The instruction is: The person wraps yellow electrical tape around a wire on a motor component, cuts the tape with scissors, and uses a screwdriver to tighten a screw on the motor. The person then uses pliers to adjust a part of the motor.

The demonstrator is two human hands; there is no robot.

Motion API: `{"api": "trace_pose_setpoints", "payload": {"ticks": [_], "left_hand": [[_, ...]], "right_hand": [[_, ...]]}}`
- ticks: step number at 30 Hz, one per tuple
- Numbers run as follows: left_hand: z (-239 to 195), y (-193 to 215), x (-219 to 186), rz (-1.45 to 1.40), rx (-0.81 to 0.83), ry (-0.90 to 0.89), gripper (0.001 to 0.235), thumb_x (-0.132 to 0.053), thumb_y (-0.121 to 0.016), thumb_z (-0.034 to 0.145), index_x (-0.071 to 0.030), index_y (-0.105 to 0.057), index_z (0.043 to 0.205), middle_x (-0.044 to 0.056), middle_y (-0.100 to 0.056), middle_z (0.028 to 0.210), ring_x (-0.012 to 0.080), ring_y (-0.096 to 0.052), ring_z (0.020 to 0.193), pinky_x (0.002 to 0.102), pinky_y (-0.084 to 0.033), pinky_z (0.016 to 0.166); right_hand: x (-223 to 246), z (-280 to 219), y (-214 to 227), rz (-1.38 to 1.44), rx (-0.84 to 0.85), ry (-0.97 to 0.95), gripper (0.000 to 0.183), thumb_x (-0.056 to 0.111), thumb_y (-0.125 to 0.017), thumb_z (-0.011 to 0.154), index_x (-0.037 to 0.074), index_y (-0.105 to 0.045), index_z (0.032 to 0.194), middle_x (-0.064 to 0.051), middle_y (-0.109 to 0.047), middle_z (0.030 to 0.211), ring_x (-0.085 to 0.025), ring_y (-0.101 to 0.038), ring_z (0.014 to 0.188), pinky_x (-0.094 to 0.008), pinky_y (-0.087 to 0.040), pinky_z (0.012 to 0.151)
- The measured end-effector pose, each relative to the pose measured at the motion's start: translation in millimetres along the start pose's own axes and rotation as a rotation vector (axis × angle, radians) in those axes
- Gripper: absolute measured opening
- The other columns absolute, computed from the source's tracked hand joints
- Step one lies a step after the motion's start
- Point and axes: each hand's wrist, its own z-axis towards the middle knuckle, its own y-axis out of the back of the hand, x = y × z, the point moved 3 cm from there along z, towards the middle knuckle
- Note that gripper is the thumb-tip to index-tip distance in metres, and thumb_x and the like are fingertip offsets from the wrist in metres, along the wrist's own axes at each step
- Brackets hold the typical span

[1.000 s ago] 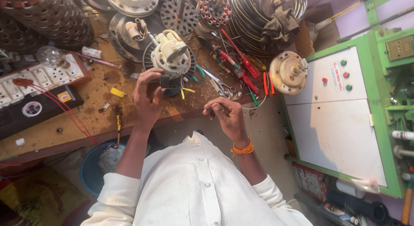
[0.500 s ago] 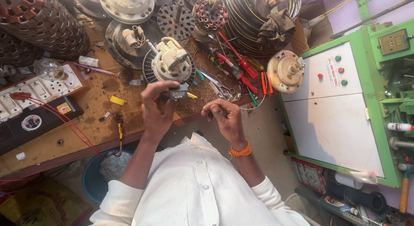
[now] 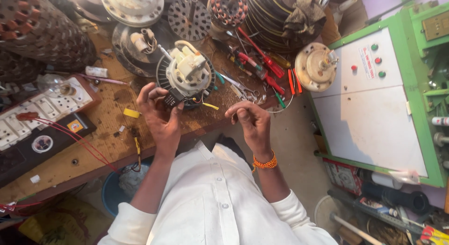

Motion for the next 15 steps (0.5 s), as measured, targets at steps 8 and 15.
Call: {"api": "trace_pose_setpoints", "payload": {"ticks": [8, 15], "left_hand": [[-14.3, -4.4, 3.9, 0.898, -0.027, -0.012, 0.051, 0.0, -0.077, 0.092, -0.013, -0.057, 0.137, 0.007, -0.063, 0.12, 0.0196, -0.059, 0.105, 0.034, -0.05, 0.092], [-23.4, -5.8, 22.7, 0.058, -0.175, 0.202, 0.039, -0.006, -0.061, 0.104, -0.005, -0.05, 0.142, 0.005, -0.062, 0.132, 0.0124, -0.058, 0.123, 0.026, -0.045, 0.107]], "right_hand": [[-8.9, 11.4, 21.5, 0.015, 0.003, -0.034, 0.045, 0.042, -0.058, 0.109, 0.0, -0.069, 0.098, -0.006, -0.072, 0.09, -0.009, -0.063, 0.077, -0.024, -0.052, 0.071], [-23.6, 27.7, 39.5, 0.066, 0.044, -0.039, 0.044, 0.042, -0.058, 0.109, 0.002, -0.07, 0.097, -0.005, -0.072, 0.089, -0.009, -0.065, 0.08, -0.024, -0.053, 0.071]]}}
